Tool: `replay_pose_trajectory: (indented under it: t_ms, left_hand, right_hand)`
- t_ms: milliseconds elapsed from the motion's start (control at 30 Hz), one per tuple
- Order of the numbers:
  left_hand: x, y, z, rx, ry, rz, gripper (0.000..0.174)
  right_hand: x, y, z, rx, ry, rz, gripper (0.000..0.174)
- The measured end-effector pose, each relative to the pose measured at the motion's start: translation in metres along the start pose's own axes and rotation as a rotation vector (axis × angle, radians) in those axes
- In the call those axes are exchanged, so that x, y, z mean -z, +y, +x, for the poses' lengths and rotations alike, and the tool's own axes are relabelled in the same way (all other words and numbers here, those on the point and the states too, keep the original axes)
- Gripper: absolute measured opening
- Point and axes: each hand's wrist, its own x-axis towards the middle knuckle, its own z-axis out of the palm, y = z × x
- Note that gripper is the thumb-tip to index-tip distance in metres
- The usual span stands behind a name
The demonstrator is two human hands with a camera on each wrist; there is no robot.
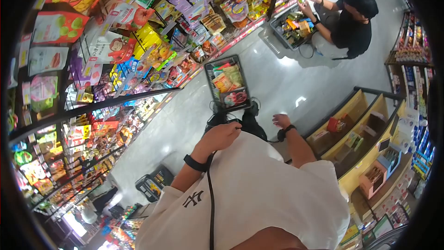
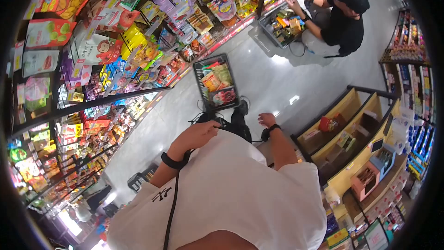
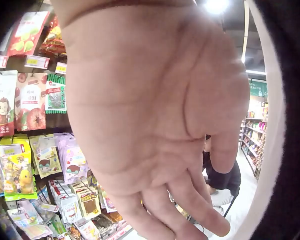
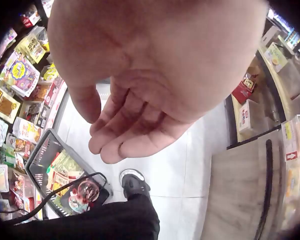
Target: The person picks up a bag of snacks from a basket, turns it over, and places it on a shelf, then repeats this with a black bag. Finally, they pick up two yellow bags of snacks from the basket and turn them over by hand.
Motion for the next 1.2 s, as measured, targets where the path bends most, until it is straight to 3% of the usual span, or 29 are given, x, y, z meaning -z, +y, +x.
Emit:
replay_pose_trajectory:
  t_ms: [100, 167, 200, 233, 300, 333, 400, 467, 533, 567, 633, 700, 733, 833, 867, 933, 967, 1033, 1100, 1133, 1200]
  left_hand:
    - [0.007, -0.031, -0.008, 0.073, -0.039, -0.111, 0.036]
    - [0.011, -0.062, -0.012, 0.136, -0.074, -0.194, 0.035]
    - [0.002, -0.092, -0.017, -0.014, 0.05, -0.167, 0.033]
    - [-0.01, -0.126, -0.025, 0.026, 0.118, -0.166, 0.031]
    - [-0.012, -0.159, -0.035, 0.172, 0.163, -0.174, 0.032]
    - [-0.01, -0.168, -0.035, 0.285, 0.141, -0.172, 0.031]
    - [-0.019, -0.198, -0.03, 0.549, 0.096, -0.184, 0.029]
    - [-0.04, -0.235, -0.036, 0.625, 0.049, -0.154, 0.03]
    - [-0.059, -0.265, -0.032, 0.689, 0.087, -0.205, 0.032]
    - [-0.062, -0.277, -0.029, 0.76, 0.056, -0.256, 0.032]
    - [-0.07, -0.295, -0.025, 0.899, 0.011, -0.372, 0.033]
    - [-0.085, -0.309, -0.032, 0.926, 0.043, -0.434, 0.032]
    - [-0.086, -0.305, -0.031, 0.909, 0.063, -0.444, 0.031]
    - [-0.079, -0.283, -0.03, 0.846, 0.101, -0.437, 0.03]
    - [-0.074, -0.272, -0.034, 0.813, 0.104, -0.426, 0.029]
    - [-0.063, -0.25, -0.044, 0.763, 0.101, -0.392, 0.029]
    - [-0.059, -0.238, -0.049, 0.731, 0.107, -0.375, 0.029]
    - [-0.057, -0.215, -0.058, 0.601, 0.208, -0.387, 0.029]
    - [-0.053, -0.194, -0.069, 0.478, 0.253, -0.414, 0.029]
    - [-0.053, -0.185, -0.071, 0.423, 0.255, -0.444, 0.029]
    - [-0.045, -0.159, -0.073, 0.249, 0.246, -0.411, 0.029]
  right_hand:
    - [-0.022, -0.004, 0.013, 0.045, -0.005, -0.128, 0.026]
    - [-0.046, -0.015, 0.027, 0.035, 0.104, -0.238, 0.026]
    - [-0.059, -0.004, 0.039, 0.109, 0.139, -0.307, 0.027]
    - [-0.067, 0.001, 0.065, 0.197, 0.182, -0.383, 0.029]
    - [-0.097, -0.021, 0.092, 0.361, 0.324, -0.642, 0.031]
    - [-0.111, -0.033, 0.114, 0.308, 0.303, -0.692, 0.03]
    - [-0.126, -0.018, 0.187, 0.585, 0.241, -0.894, 0.037]
    - [-0.153, -0.029, 0.236, 0.555, 0.221, -0.945, 0.056]
    - [-0.172, -0.019, 0.307, 0.652, 0.255, -1.112, 0.066]
    - [-0.177, -0.002, 0.354, 0.806, 0.297, -1.298, 0.066]
    - [-0.207, -0.034, 0.354, 0.487, 0.201, -1.452, 0.068]
    - [-0.214, -0.017, 0.393, 0.391, 0.234, -1.545, 0.058]
    - [-0.217, -0.011, 0.402, 0.466, 0.355, -1.555, 0.033]
    - [-0.212, -0.018, 0.379, 0.368, 0.198, -1.538, 0.016]
    - [-0.211, -0.021, 0.354, 0.446, 0.276, -1.505, 0.016]
    - [-0.194, -0.018, 0.31, 0.547, 0.222, -1.408, 0.016]
    - [-0.192, -0.028, 0.274, 0.455, 0.275, -1.406, 0.018]
    - [-0.173, -0.054, 0.199, 0.49, 0.292, -1.226, 0.028]
    - [-0.148, -0.085, 0.123, 0.288, 0.203, -1.047, 0.045]
    - [-0.134, -0.091, 0.086, 0.428, 0.273, -1.043, 0.054]
    - [-0.104, -0.09, 0.046, 0.359, 0.339, -0.929, 0.061]
